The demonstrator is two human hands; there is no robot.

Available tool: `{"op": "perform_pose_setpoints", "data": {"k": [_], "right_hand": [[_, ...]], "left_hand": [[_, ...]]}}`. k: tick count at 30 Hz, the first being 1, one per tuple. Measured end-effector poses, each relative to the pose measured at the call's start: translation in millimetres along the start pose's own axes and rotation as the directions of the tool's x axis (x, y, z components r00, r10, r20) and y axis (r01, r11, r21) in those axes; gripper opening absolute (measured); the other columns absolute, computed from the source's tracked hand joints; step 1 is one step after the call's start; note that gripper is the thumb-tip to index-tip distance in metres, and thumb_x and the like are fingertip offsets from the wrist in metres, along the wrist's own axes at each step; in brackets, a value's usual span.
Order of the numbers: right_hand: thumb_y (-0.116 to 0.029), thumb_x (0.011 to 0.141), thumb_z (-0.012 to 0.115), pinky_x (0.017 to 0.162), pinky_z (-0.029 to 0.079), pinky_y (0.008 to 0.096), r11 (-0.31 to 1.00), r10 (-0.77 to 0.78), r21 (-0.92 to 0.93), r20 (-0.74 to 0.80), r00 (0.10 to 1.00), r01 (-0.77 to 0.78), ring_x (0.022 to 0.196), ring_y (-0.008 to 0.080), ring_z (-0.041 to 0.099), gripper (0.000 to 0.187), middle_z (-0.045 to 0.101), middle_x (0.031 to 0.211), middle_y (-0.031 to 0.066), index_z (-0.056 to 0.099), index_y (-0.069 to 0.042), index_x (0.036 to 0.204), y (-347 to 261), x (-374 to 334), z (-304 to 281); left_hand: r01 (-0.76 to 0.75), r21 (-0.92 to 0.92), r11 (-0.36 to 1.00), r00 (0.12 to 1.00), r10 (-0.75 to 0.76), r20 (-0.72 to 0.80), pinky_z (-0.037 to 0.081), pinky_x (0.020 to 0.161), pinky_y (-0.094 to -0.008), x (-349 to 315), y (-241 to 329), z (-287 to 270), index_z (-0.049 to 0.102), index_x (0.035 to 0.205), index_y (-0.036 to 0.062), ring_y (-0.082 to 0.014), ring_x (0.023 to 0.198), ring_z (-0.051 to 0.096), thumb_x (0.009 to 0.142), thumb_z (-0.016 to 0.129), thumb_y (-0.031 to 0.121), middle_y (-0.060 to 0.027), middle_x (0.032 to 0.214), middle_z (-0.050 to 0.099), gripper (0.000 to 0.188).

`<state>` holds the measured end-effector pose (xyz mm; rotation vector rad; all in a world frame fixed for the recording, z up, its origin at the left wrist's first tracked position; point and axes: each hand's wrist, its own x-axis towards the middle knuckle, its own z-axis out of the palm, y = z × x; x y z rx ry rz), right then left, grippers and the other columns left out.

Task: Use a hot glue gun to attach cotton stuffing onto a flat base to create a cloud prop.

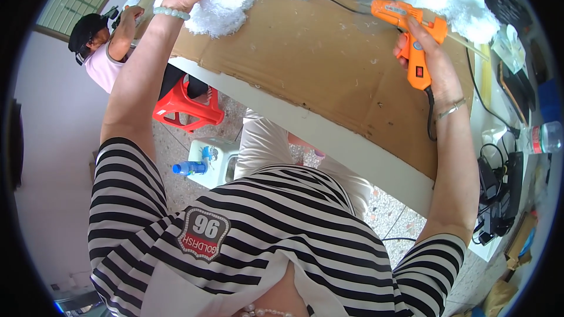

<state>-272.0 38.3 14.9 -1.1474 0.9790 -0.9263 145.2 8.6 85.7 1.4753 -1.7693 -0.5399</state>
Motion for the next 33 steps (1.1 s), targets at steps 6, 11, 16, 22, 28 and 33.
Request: {"op": "perform_pose_setpoints", "data": {"k": [6,11,16,22,28,33], "right_hand": [[-0.045,0.089,0.051,0.052,0.038,0.021,1.0,-0.02,-0.02,0.038,0.999,0.021,0.057,0.0093,0.051,0.038,0.058,0.066,0.0029,0.057,-0.01,0.074,1,1,-8],[-0.044,0.09,0.049,0.056,0.039,0.0229,0.999,-0.022,-0.032,0.027,0.999,0.023,0.06,0.0105,0.051,0.039,0.056,0.066,0.0034,0.056,-0.009,0.074,1,0,-2],[-0.043,0.09,0.048,0.058,0.038,0.0236,0.999,-0.025,-0.04,0.024,0.999,0.026,0.061,0.0113,0.05,0.038,0.055,0.066,0.0036,0.055,-0.008,0.075,2,-2,-5],[-0.047,0.089,0.049,0.053,0.036,0.0214,0.997,-0.049,-0.055,0.007,0.999,0.05,0.058,0.0102,0.049,0.039,0.054,0.065,0.0026,0.052,-0.011,0.075,5,0,-3],[-0.044,0.089,0.051,0.056,0.037,0.0244,0.998,-0.038,-0.047,0.03,0.999,0.04,0.062,0.0117,0.05,0.038,0.054,0.066,0.0036,0.053,-0.009,0.076,7,4,-13],[-0.046,0.088,0.051,0.056,0.037,0.0245,0.997,-0.067,-0.047,0.032,0.997,0.069,0.062,0.0119,0.05,0.039,0.053,0.066,0.003,0.053,-0.009,0.076,9,6,-15]], "left_hand": [[0.121,0.157,0.98,0.972,-0.085,-0.219,0.045,0.058,-0.0258,-1,-12,-44,0.06,0.11,0.0032,-0.0097,0.065,0.053,0.076,0.065,0.012,-0.0016,0.076,0.061,0.036],[0.18,0.205,0.962,0.976,-0.149,-0.159,0.046,0.059,-0.0252,3,-38,-58,0.061,0.109,0.0042,-0.0095,0.065,0.054,0.074,0.064,0.006,-0.0021,0.079,0.062,0.035],[0.196,0.28,0.94,0.978,-0.167,-0.126,0.045,0.069,-0.0242,12,-47,-43,0.06,0.115,0.011,-0.011,0.074,0.056,0.073,0.06,0.013,-0.0034,0.083,0.062,0.042],[0.272,0.514,0.814,0.96,-0.195,-0.199,0.047,0.083,-0.0325,0,-53,-30,0.065,0.109,0.0127,-0.028,0.085,0.063,0.073,0.063,0.031,-0.0154,0.09,0.067,0.04],[0.086,0.545,0.834,0.98,0.027,-0.196,0.047,0.076,-0.0283,-25,-43,-37,0.064,0.105,0.0079,-0.0157,0.082,0.061,0.082,0.063,0.02,-0.0068,0.093,0.066,0.026],[-0.048,0.559,0.828,0.995,0.09,-0.048,0.045,0.081,-0.0289,-49,-46,-19,0.067,0.095,0.0069,-0.0177,0.09,0.06,0.075,0.071,0.021,-0.0067,0.094,0.066,0.024]]}}
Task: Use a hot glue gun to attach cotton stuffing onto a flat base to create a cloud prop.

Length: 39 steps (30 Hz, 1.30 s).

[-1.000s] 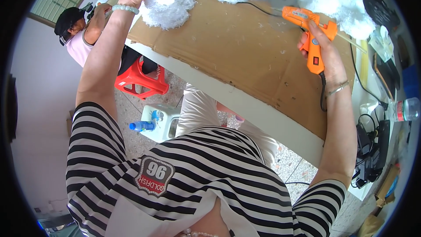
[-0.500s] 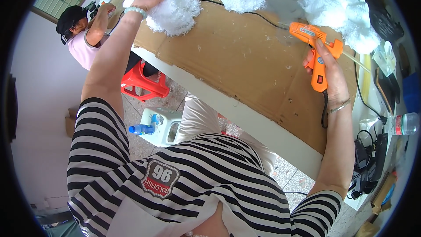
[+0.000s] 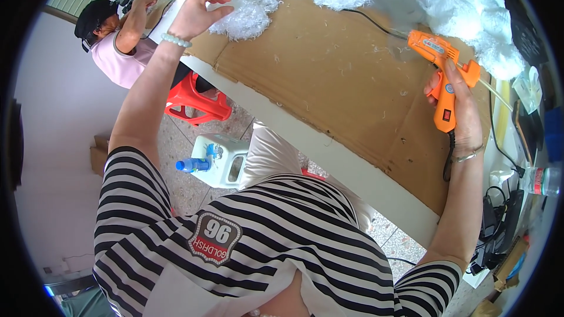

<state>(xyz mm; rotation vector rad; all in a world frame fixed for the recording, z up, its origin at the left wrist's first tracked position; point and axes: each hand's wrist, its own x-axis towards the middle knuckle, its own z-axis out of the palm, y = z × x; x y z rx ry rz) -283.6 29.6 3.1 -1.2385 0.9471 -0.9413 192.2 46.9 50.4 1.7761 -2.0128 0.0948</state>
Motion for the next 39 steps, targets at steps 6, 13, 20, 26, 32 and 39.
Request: {"op": "perform_pose_setpoints", "data": {"k": [6,13,20,26,32,39], "right_hand": [[-0.046,0.089,0.05,0.057,0.037,0.0244,1.0,0.006,-0.004,0.001,1.0,-0.005,0.063,0.012,0.05,0.039,0.053,0.066,0.0033,0.053,-0.008,0.076,-3,-3,7],[-0.045,0.089,0.05,0.058,0.037,0.0246,1.0,0.004,-0.028,0.016,1.0,-0.003,0.063,0.0122,0.05,0.039,0.053,0.066,0.0039,0.053,-0.008,0.075,-2,-1,1],[-0.045,0.089,0.051,0.057,0.037,0.0247,1.0,0.005,-0.017,-0.004,1.0,-0.005,0.063,0.0123,0.05,0.039,0.053,0.066,0.0037,0.054,-0.008,0.075,-3,-1,4],[-0.045,0.089,0.05,0.058,0.037,0.0247,0.999,0.006,-0.038,-0.023,1.0,-0.007,0.063,0.012,0.05,0.039,0.055,0.067,0.0042,0.054,-0.008,0.076,-4,-4,3],[-0.045,0.089,0.049,0.058,0.037,0.0245,0.999,0.005,-0.036,0.005,1.0,-0.005,0.062,0.0119,0.049,0.04,0.055,0.066,0.0043,0.054,-0.008,0.074,-3,0,2],[-0.044,0.09,0.048,0.058,0.036,0.0243,0.999,0.001,-0.042,0.012,1.0,0.0,0.062,0.0119,0.049,0.04,0.055,0.066,0.0041,0.054,-0.008,0.073,-2,1,1]], "left_hand": [[-0.055,0.199,0.978,0.98,0.092,-0.178,0.046,0.083,-0.0317,-5,-15,20,0.063,0.105,0.0103,-0.0236,0.094,0.058,0.071,0.075,0.023,-0.0105,0.104,0.061,0.039],[0.175,0.105,0.979,0.979,-0.162,-0.125,0.047,0.083,-0.0323,-8,-8,30,0.057,0.115,0.0138,-0.025,0.096,0.058,0.071,0.073,0.024,-0.0128,0.106,0.059,0.048],[0.366,-0.131,0.922,0.926,-0.374,-0.045,0.047,0.082,-0.0333,-2,-18,27,0.059,0.113,0.0106,-0.0254,0.094,0.06,0.08,0.066,0.031,-0.0131,0.103,0.063,0.04],[0.277,0.137,0.951,0.956,-0.258,-0.143,0.048,0.082,-0.0344,1,8,35,0.056,0.118,0.0088,-0.0294,0.096,0.061,0.074,0.071,0.04,-0.0174,0.101,0.064,0.056],[0.284,0.176,0.943,0.945,-0.244,-0.216,0.048,0.085,-0.0364,0,-4,44,0.055,0.12,0.0091,-0.0307,0.097,0.061,0.072,0.07,0.043,-0.019,0.104,0.062,0.061],[0.405,-0.069,0.912,0.906,-0.411,-0.099,0.048,0.085,-0.0351,13,-3,41,0.055,0.121,0.0122,-0.0307,0.096,0.061,0.075,0.066,0.038,-0.0176,0.102,0.064,0.054]]}}
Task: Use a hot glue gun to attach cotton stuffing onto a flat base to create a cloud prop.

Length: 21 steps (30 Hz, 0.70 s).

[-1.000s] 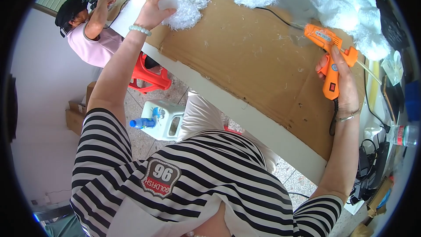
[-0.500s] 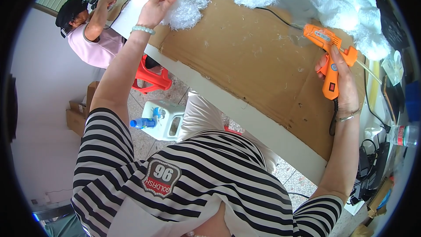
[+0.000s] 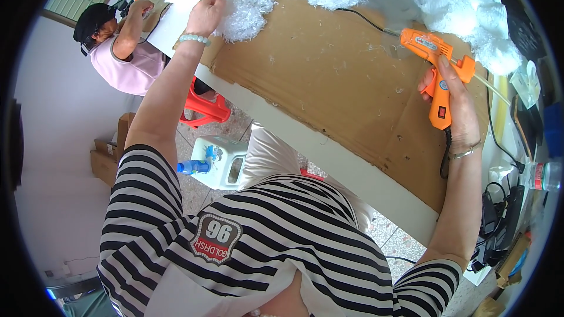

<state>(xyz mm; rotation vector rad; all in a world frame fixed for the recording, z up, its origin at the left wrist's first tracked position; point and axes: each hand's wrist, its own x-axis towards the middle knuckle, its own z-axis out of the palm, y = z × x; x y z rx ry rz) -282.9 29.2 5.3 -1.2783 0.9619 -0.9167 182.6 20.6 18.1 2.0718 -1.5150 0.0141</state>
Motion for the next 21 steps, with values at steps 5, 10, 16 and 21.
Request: {"op": "perform_pose_setpoints", "data": {"k": [5,10,16,21], "right_hand": [[-0.044,0.09,0.049,0.058,0.037,0.0245,1.0,-0.008,0.012,-0.011,1.0,0.008,0.062,0.0121,0.049,0.039,0.055,0.067,0.0043,0.054,-0.008,0.074,-2,-1,3],[-0.043,0.09,0.048,0.059,0.038,0.0245,1.0,0.011,0.015,0.001,1.0,-0.011,0.063,0.0126,0.05,0.038,0.055,0.067,0.0048,0.054,-0.008,0.076,-1,0,3],[-0.044,0.09,0.049,0.06,0.039,0.024,0.995,0.063,0.077,-0.037,0.997,-0.06,0.062,0.012,0.051,0.039,0.056,0.068,0.0043,0.054,-0.008,0.076,-2,1,-1],[-0.048,0.087,0.052,0.051,0.037,0.0206,0.985,0.088,0.152,-0.068,0.994,-0.076,0.057,0.0096,0.051,0.04,0.057,0.067,0.0027,0.055,-0.011,0.075,1,-7,4]], "left_hand": [[-0.08,0.303,0.95,0.991,0.108,-0.077,0.048,0.083,-0.0344,0,1,13,0.057,0.119,0.0125,-0.0288,0.091,0.062,0.075,0.065,0.038,-0.0161,0.099,0.064,0.052],[0.009,0.058,0.998,0.998,-0.005,-0.07,0.048,0.082,-0.034,10,-12,9,0.061,0.112,0.0128,-0.0289,0.091,0.062,0.079,0.06,0.033,-0.0139,0.094,0.066,0.039],[-0.065,-0.053,0.996,0.948,0.045,-0.316,0.049,0.078,-0.0354,23,-3,-16,0.069,0.088,0.011,-0.0302,0.085,0.063,0.085,0.051,0.026,-0.014,0.086,0.067,0.024],[-0.245,-0.036,0.969,0.921,0.221,-0.321,0.048,0.063,-0.0298,17,40,-11,0.067,0.082,0.0046,-0.0183,0.063,0.06,0.089,0.054,0.032,-0.0096,0.069,0.065,0.031]]}}
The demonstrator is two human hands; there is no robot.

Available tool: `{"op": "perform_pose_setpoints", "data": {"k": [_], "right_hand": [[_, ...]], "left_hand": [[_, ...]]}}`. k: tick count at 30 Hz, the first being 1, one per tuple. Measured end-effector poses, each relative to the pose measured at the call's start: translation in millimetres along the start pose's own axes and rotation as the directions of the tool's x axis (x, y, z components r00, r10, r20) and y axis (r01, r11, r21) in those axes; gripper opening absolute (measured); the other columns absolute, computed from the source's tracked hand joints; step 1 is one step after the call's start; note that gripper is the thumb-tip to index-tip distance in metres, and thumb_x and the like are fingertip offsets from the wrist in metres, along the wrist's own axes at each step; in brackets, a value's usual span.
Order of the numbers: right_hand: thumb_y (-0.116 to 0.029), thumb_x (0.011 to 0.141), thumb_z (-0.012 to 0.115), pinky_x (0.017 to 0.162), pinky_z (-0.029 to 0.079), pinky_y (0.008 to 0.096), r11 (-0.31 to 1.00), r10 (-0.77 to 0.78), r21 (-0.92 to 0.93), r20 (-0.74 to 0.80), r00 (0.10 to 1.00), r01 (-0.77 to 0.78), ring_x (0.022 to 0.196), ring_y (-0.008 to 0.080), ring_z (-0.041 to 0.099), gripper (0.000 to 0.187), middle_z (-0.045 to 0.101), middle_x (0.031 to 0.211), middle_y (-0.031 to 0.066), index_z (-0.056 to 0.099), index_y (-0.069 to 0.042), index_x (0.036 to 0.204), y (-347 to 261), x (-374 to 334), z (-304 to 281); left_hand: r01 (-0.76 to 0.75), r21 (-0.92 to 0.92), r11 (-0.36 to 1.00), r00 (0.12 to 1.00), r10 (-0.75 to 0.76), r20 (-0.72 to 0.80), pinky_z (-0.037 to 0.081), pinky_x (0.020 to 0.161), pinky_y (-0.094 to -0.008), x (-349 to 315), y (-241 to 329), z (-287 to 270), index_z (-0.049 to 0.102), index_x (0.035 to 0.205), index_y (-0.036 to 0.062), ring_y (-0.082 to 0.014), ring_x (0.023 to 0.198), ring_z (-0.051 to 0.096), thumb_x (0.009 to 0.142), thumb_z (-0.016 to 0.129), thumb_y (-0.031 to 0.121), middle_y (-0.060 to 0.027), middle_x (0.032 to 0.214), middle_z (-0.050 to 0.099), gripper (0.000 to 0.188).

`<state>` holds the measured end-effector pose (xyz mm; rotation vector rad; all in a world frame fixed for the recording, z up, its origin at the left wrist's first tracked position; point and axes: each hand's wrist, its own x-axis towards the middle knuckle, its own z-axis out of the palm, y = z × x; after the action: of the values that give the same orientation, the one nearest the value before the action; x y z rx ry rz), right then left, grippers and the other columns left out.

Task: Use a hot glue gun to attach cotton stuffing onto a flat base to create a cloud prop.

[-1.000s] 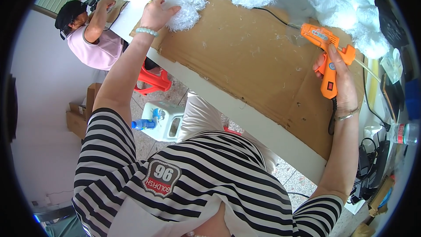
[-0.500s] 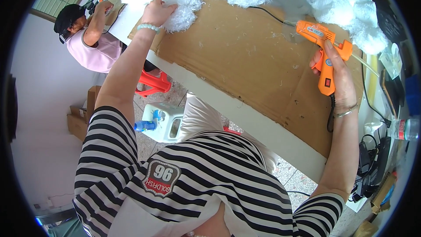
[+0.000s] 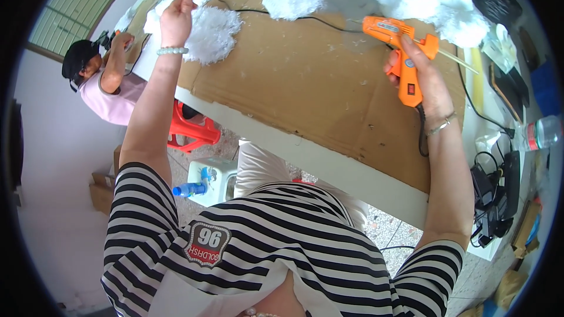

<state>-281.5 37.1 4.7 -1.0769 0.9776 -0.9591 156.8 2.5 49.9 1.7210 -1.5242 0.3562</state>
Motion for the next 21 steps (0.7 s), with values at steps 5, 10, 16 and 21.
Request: {"op": "perform_pose_setpoints", "data": {"k": [5,10,16,21], "right_hand": [[-0.049,0.087,0.052,0.051,0.037,0.0209,0.999,0.008,0.047,-0.015,1.0,-0.007,0.056,0.0099,0.051,0.04,0.058,0.068,0.0036,0.055,-0.011,0.074,-2,-4,0],[-0.05,0.087,0.052,0.052,0.037,0.021,0.998,0.022,0.056,-0.019,1.0,-0.021,0.057,0.0095,0.051,0.041,0.058,0.068,0.0036,0.054,-0.012,0.072,-2,-6,0],[-0.05,0.087,0.051,0.055,0.04,0.0214,0.999,0.029,0.018,-0.008,1.0,-0.029,0.059,0.0096,0.052,0.04,0.058,0.068,0.0022,0.055,-0.012,0.073,-4,-7,4],[-0.048,0.089,0.049,0.056,0.041,0.0217,1.0,0.024,0.013,0.017,1.0,-0.024,0.061,0.0093,0.052,0.038,0.057,0.069,0.0012,0.055,-0.012,0.078,0,-1,-4]], "left_hand": [[-0.128,-0.183,0.975,0.976,0.156,0.153,0.049,0.065,-0.0274,-13,47,51,0.067,0.083,0.0033,-0.0157,0.068,0.062,0.081,0.066,0.028,-0.0095,0.072,0.066,0.025],[-0.15,-0.164,0.975,0.958,0.184,0.219,0.05,0.068,-0.0306,-8,98,87,0.068,0.088,0.0063,-0.0212,0.073,0.064,0.077,0.068,0.034,-0.0098,0.079,0.067,0.03],[-0.156,0.006,0.988,0.974,0.153,0.166,0.051,0.072,-0.0345,5,103,138,0.07,0.087,0.0106,-0.026,0.076,0.065,0.072,0.069,0.039,-0.01,0.079,0.068,0.032],[0.127,-0.256,0.958,0.962,-0.057,0.265,0.05,0.066,-0.0321,34,93,143,0.07,0.081,0.0058,-0.0232,0.069,0.064,0.074,0.066,0.025,-0.0108,0.073,0.067,0.02]]}}
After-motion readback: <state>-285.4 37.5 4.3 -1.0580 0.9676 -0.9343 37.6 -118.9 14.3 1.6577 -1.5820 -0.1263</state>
